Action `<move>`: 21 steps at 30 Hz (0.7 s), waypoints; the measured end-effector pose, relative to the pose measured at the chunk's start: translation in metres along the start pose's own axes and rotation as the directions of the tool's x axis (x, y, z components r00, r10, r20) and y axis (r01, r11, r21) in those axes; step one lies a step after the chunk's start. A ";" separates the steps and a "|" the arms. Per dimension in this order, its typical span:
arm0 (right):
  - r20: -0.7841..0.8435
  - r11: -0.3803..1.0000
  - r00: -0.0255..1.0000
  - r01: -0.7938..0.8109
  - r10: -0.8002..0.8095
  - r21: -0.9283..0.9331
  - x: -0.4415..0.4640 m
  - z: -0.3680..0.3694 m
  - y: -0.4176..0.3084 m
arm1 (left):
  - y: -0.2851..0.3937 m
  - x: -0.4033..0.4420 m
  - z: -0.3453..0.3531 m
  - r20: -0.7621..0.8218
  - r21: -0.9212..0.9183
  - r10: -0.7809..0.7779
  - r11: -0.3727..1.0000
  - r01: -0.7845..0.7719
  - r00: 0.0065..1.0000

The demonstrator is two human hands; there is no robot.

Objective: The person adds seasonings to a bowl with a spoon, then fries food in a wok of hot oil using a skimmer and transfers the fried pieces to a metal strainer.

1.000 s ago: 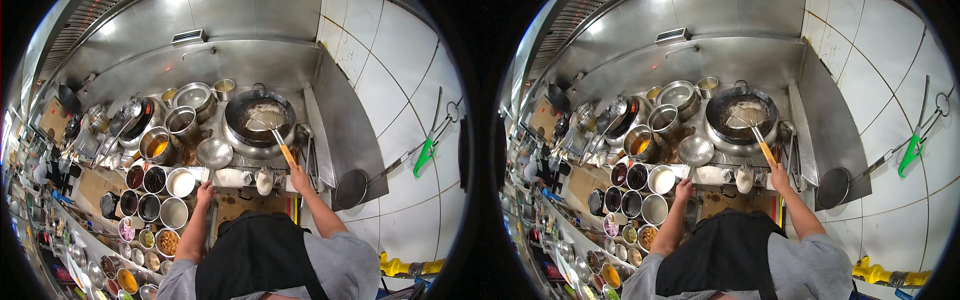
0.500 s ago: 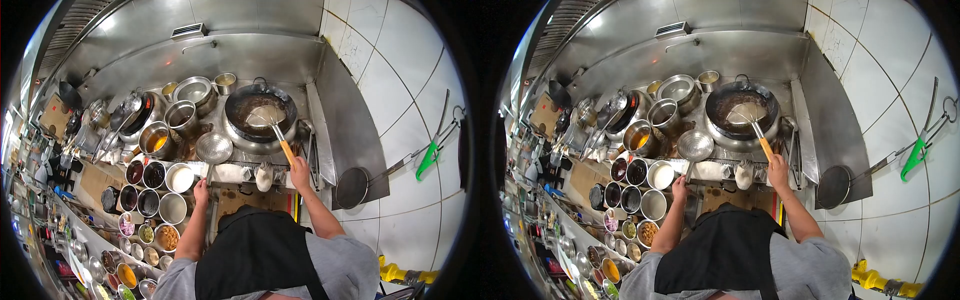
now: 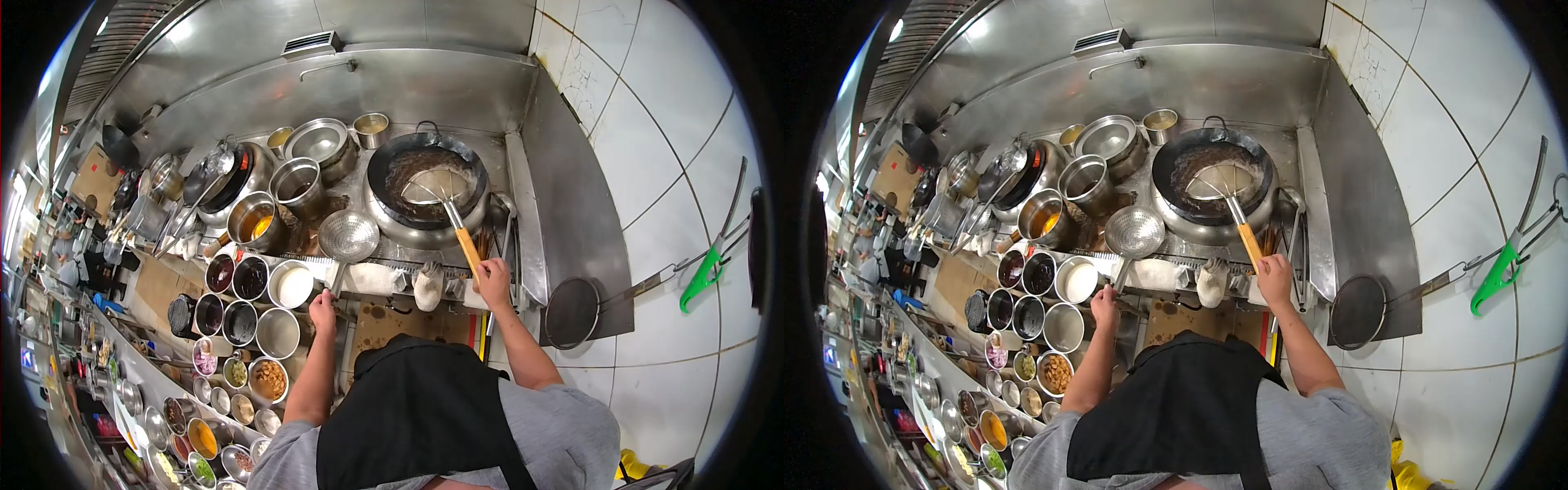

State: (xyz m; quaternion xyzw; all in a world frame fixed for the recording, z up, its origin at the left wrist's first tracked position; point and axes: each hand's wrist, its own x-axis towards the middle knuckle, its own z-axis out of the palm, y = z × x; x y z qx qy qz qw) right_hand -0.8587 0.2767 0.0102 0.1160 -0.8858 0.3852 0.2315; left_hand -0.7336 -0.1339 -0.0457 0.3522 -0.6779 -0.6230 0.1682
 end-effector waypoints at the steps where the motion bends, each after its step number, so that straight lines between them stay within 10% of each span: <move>1: 0.002 1.000 1.000 0.000 0.000 0.003 0.000 -0.001 0.002 | -0.010 0.009 -0.002 0.003 0.036 0.004 0.999 -0.004 1.000; 6: 0.199 0.996 0.976 -0.075 0.083 -0.046 -0.003 -0.007 0.012 | -0.020 0.017 0.004 0.029 0.027 -0.035 0.999 0.034 0.999; 9: 0.318 0.990 0.938 -0.133 0.139 -0.039 -0.010 -0.004 0.015 | -0.041 0.024 0.019 -0.223 0.106 0.272 0.962 -0.254 0.936; 11: 0.379 0.992 0.917 -0.129 0.124 -0.013 -0.012 0.002 0.013 | -0.033 0.023 0.018 -0.063 0.212 0.323 0.929 -0.303 0.944; 19: 0.492 0.982 0.850 -0.150 0.189 -0.117 -0.015 0.014 0.017 | 0.001 0.005 0.024 0.103 0.444 0.086 0.887 -0.123 0.991; 21: 0.491 0.968 0.839 -0.158 0.235 -0.194 -0.010 0.018 0.017 | -0.008 0.005 0.029 -0.030 0.444 0.358 0.841 -0.309 0.933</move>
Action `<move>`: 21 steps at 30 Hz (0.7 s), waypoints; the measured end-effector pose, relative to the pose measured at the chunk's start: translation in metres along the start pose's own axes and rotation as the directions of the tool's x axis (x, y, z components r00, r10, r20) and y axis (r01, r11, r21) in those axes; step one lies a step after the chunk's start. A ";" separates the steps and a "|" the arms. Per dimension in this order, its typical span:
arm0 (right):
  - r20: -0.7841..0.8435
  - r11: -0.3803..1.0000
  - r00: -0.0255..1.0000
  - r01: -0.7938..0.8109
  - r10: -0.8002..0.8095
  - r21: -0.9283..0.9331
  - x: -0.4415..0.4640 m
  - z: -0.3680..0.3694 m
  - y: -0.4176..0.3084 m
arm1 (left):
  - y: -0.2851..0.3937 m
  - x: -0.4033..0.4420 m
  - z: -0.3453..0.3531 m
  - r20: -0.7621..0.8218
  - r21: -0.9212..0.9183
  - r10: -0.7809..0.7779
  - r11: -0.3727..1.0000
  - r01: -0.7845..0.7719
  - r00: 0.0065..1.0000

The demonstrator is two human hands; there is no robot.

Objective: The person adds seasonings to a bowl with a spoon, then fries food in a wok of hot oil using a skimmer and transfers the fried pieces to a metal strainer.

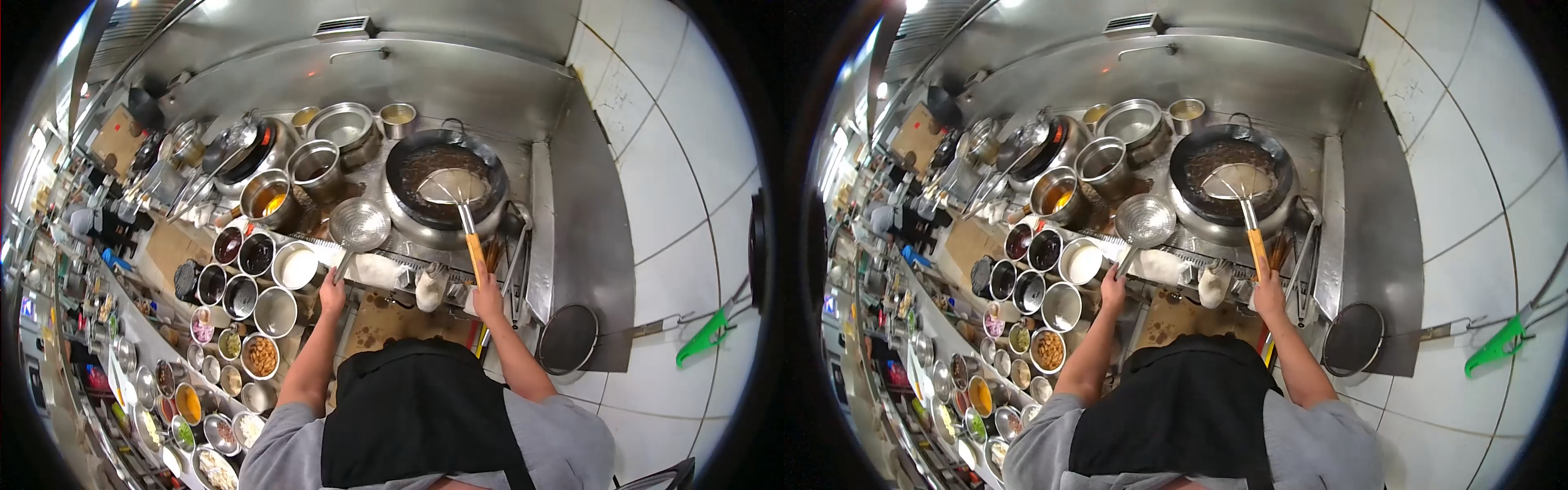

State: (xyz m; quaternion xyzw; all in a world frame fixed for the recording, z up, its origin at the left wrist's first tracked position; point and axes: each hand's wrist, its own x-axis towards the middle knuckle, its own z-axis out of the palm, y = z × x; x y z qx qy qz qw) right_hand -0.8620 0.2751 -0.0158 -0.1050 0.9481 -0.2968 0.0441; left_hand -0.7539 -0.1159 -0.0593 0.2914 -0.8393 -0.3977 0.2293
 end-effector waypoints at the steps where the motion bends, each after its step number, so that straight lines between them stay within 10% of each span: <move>1: -0.014 0.997 1.000 -0.027 0.026 -0.068 0.004 0.003 0.001 | -0.006 0.004 0.002 0.013 -0.005 -0.005 1.000 0.005 1.000; 4: -0.081 0.985 0.995 -0.066 0.054 -0.157 0.011 -0.009 -0.004 | -0.014 0.019 -0.001 0.256 0.098 -0.169 0.984 0.149 0.952; 14: -0.400 0.984 0.916 0.035 0.038 0.173 0.063 -0.054 -0.035 | -0.048 0.040 0.010 0.388 -0.028 0.065 0.998 -0.059 0.919; 18: -0.415 0.970 0.906 0.021 0.083 0.240 0.084 -0.039 -0.018 | -0.046 0.035 0.011 0.321 -0.172 -0.063 0.977 0.123 0.945; 21: 0.017 0.584 0.931 -0.243 0.366 0.775 0.073 -0.048 -0.065 | -0.053 0.034 0.011 0.415 -0.220 -0.072 0.959 0.176 0.907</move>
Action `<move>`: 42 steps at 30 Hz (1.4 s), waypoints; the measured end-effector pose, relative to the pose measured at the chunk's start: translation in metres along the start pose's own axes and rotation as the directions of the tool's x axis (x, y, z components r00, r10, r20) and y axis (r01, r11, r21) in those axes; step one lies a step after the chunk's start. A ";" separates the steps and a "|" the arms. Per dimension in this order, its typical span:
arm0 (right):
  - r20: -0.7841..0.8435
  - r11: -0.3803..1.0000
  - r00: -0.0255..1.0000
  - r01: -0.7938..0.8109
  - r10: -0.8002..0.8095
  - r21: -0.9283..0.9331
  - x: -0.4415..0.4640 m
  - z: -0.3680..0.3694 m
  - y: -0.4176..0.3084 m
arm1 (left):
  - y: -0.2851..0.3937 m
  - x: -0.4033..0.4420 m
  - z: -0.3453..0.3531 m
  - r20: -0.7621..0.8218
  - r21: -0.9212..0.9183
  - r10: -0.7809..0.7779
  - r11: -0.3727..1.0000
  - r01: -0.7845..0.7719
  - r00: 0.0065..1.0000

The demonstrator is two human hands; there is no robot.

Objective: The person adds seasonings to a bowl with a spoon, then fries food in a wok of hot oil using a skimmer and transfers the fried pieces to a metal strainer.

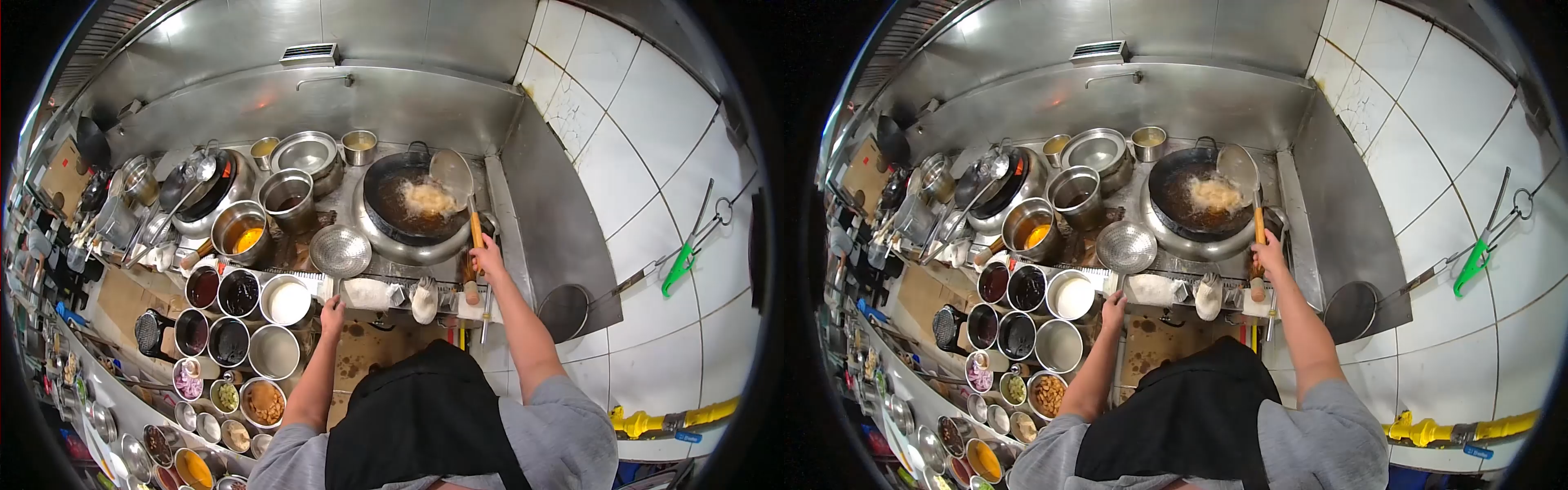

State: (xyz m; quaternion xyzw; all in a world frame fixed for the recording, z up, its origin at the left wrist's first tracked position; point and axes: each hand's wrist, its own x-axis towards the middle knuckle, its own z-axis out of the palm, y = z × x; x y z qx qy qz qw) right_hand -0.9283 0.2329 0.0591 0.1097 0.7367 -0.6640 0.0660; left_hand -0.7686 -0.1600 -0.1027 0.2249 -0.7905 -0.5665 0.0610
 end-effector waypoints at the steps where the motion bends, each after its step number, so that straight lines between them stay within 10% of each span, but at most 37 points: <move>1: -0.005 1.000 1.000 0.000 0.000 -0.005 -0.002 0.005 0.000 | -0.002 -0.002 -0.002 0.015 -0.014 0.029 0.999 -0.029 0.999; 7: 0.295 0.761 0.936 -0.333 0.195 0.556 -0.008 0.022 0.011 | 0.007 -0.022 -0.012 -0.088 -0.214 0.100 0.970 -0.117 0.991; 15: 0.373 0.660 0.913 -0.383 0.165 0.646 -0.038 0.011 0.024 | 0.020 -0.037 -0.028 -0.134 -0.315 0.121 0.936 -0.158 0.984; 18: 0.264 0.792 0.956 -0.261 0.130 0.553 -0.055 0.016 0.018 | 0.012 -0.037 -0.029 -0.116 -0.515 0.047 0.851 -0.100 0.992; 27: 0.083 0.950 0.995 -0.081 0.058 0.302 -0.052 0.021 0.017 | -0.005 -0.019 -0.023 -0.056 -0.304 0.019 0.952 -0.035 0.998; 35: -0.049 0.855 0.908 0.373 -0.417 -0.361 -0.045 0.038 0.029 | 0.014 -0.006 -0.018 0.248 -0.320 -0.220 0.901 0.294 0.944; 42: 0.078 0.933 0.951 0.309 -0.299 -0.187 -0.057 0.042 0.017 | 0.015 -0.006 -0.018 0.273 -0.406 -0.215 0.858 0.315 0.938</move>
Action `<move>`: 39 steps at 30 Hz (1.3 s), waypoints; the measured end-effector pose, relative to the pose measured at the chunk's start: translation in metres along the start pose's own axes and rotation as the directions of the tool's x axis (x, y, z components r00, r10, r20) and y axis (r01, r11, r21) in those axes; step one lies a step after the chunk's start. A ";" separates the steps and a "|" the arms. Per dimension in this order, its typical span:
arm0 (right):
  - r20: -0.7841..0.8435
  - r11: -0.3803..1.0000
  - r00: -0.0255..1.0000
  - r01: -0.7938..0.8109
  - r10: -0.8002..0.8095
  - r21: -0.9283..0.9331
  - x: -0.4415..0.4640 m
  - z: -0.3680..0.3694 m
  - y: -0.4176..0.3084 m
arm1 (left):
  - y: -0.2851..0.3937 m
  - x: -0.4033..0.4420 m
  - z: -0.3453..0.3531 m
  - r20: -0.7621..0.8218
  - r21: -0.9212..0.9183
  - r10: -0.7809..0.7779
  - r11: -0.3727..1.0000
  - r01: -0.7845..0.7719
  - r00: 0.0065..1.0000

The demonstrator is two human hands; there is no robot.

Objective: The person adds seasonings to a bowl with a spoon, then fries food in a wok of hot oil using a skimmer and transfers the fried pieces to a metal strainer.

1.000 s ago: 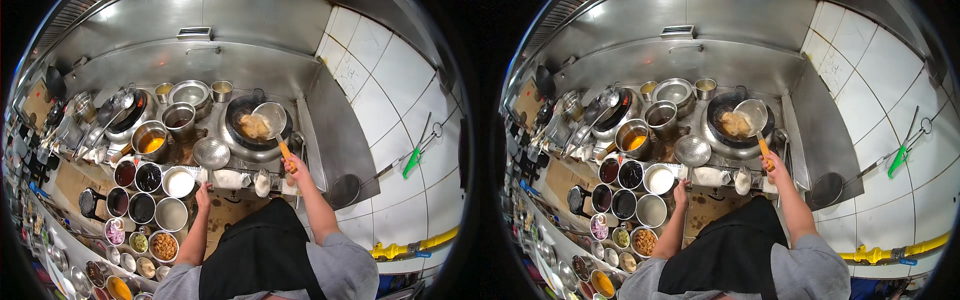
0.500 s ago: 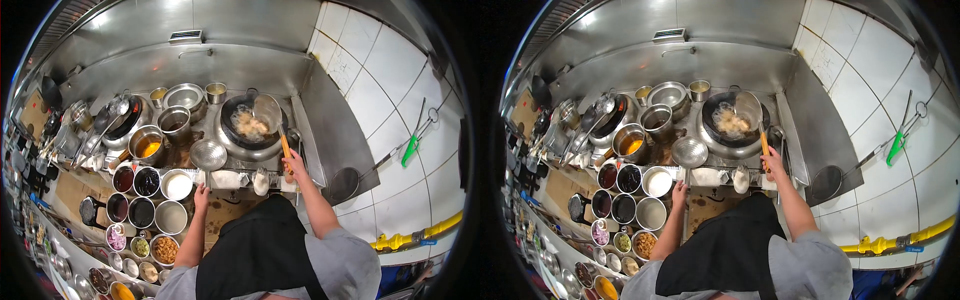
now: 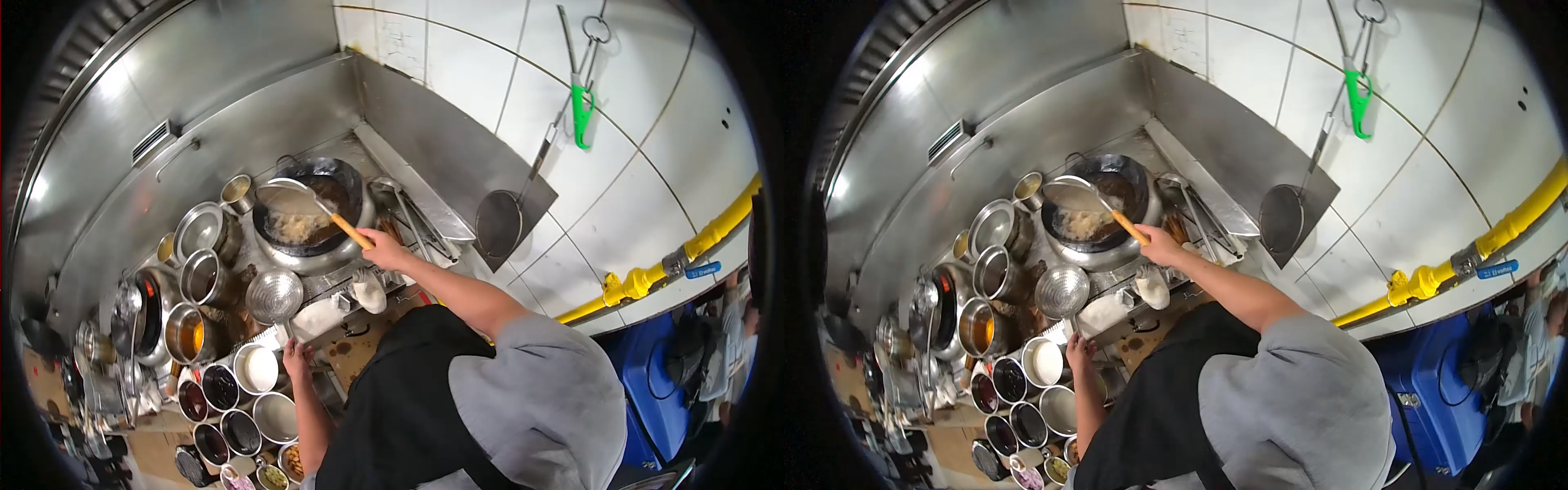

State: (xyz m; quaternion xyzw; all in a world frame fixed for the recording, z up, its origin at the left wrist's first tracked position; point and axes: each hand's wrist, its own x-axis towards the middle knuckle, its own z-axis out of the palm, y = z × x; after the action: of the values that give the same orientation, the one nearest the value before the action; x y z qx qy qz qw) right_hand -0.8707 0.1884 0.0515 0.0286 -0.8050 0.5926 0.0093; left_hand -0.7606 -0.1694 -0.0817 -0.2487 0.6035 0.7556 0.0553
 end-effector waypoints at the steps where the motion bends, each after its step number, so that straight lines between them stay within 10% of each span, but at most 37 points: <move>1: 0.022 0.996 0.995 -0.093 0.093 0.003 -0.005 -0.006 -0.018 | 0.000 -0.001 0.001 -0.019 -0.044 0.011 0.999 -0.011 1.000; 15: 0.017 0.812 0.988 0.137 -0.155 -0.567 0.043 -0.010 0.010 | -0.018 -0.024 -0.006 -0.429 -0.101 -0.005 0.994 -0.042 0.903; 26: 0.198 0.691 0.979 0.173 -0.044 -0.702 0.002 -0.056 0.047 | -0.052 -0.061 0.000 -0.301 -0.219 -0.103 0.975 0.036 0.948; 36: 0.024 0.900 0.972 0.226 -0.234 -0.372 -0.009 -0.075 0.063 | -0.058 -0.074 0.021 -0.263 -0.200 -0.126 0.977 0.074 0.957; 39: -0.014 0.973 1.000 -0.021 0.019 -0.230 -0.014 -0.075 0.054 | -0.041 -0.087 0.042 -0.294 -0.243 -0.097 0.970 0.023 0.951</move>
State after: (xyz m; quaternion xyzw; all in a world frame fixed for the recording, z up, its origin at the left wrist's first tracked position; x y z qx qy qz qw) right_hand -0.8608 0.2764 0.0221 0.0158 -0.8683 0.4956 0.0112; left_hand -0.6819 -0.0997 -0.0733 -0.3848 0.5027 0.7728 -0.0449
